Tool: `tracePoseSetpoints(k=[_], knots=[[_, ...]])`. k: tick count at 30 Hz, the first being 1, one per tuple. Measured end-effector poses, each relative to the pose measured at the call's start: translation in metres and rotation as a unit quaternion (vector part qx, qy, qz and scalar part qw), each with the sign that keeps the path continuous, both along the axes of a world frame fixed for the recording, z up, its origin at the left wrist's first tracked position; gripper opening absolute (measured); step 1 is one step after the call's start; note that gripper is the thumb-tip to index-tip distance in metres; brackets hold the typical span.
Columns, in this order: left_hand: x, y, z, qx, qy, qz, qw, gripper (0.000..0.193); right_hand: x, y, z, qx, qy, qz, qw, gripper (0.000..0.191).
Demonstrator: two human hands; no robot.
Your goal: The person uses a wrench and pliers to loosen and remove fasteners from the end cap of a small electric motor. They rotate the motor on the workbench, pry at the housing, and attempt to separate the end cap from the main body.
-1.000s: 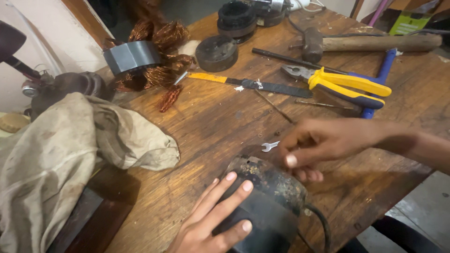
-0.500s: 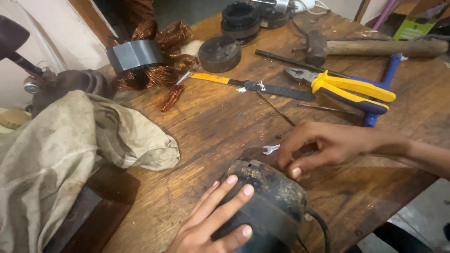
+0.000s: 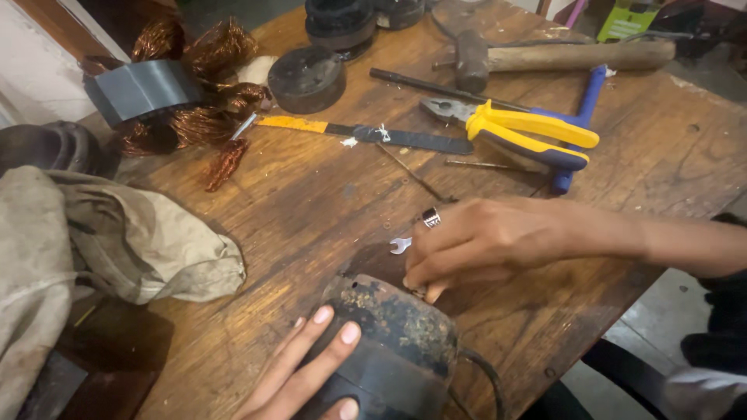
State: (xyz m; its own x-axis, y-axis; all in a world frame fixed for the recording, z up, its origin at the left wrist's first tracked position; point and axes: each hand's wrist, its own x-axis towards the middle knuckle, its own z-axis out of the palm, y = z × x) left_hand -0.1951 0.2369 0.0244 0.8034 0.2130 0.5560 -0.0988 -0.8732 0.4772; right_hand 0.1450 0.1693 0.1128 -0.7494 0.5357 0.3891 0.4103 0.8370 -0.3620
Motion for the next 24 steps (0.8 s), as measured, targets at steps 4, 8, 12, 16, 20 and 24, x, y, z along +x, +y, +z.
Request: tracePoseSetpoints(k=[4,8,12,16,20,24], knots=[[-0.001,-0.006,0.004,-0.031,0.027,0.033,0.999,0.043,-0.003,-0.002,0.017,0.002,-0.045,-0.017,0.999,0.029],[0.001,-0.008,0.008,-0.088,0.059,0.053,0.993,0.048,-0.009,-0.009,0.036,-0.016,-0.161,-0.061,0.985,0.031],[0.001,-0.005,0.013,-0.026,0.029,0.001,0.999,0.042,-0.018,-0.017,0.037,0.072,-0.236,-0.084,0.965,0.037],[-0.002,-0.002,0.017,0.019,0.009,-0.062,0.998,0.038,-0.016,-0.025,0.025,0.165,-0.18,-0.094,0.965,0.041],[-0.002,-0.004,0.021,-0.004,0.0,-0.061,0.998,0.037,-0.007,-0.027,0.01,0.232,-0.173,-0.086,0.953,0.041],[-0.001,-0.002,0.023,-0.02,-0.004,-0.075,0.997,0.037,-0.002,-0.019,-0.015,0.328,-0.122,-0.076,0.934,0.031]])
